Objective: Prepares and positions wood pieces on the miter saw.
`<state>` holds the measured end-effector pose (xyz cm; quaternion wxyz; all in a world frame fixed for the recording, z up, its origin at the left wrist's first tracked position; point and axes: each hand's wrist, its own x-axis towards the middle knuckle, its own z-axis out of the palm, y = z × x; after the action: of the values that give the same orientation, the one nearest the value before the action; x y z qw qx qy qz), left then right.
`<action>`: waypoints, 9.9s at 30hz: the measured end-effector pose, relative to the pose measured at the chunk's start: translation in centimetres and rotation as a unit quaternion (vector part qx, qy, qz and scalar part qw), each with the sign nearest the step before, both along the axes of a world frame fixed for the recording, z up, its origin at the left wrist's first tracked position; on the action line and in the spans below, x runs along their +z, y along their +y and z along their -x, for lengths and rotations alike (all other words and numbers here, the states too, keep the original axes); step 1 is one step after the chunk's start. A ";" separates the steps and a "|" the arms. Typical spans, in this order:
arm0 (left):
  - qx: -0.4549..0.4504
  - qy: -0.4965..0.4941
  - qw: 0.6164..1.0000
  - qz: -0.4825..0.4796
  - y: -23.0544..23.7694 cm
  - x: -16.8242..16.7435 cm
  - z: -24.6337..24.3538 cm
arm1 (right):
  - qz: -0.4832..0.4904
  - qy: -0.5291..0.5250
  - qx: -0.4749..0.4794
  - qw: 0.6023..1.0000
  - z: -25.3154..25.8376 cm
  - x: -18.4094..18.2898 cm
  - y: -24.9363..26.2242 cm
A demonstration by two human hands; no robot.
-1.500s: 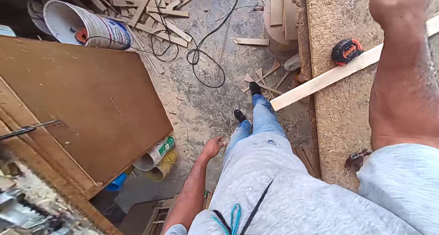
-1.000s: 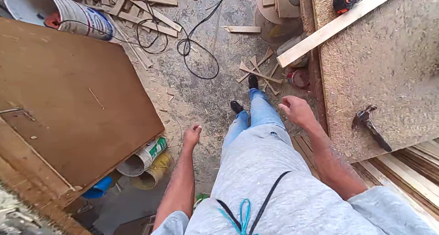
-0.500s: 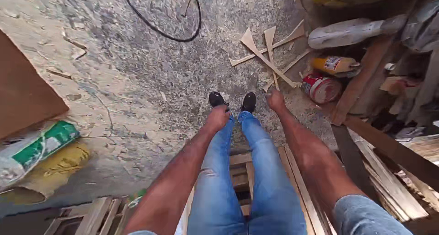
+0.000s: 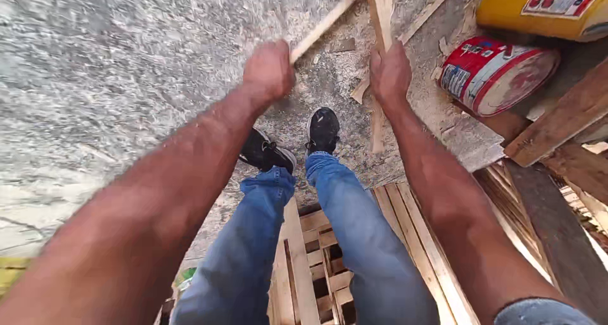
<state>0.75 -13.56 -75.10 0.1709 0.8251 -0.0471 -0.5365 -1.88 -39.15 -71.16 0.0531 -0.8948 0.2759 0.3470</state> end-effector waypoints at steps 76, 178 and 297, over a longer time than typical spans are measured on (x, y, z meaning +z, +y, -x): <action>0.647 -0.057 0.678 -0.344 94.9 100.5 64.4 | -0.456 0.174 0.788 0.376 27.6 86.3 125.1; 0.512 -0.465 0.652 -0.312 121.9 92.3 66.2 | -0.578 -0.076 0.426 0.691 21.3 89.6 139.4; 0.512 -0.177 0.775 -0.325 135.7 96.0 57.4 | -0.445 -0.237 0.486 0.714 22.0 88.0 151.0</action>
<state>-56.62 122.18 20.91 0.1304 0.8142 0.5301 -0.1977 -23.84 111.84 16.80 0.3325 -0.8315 -0.4053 0.1837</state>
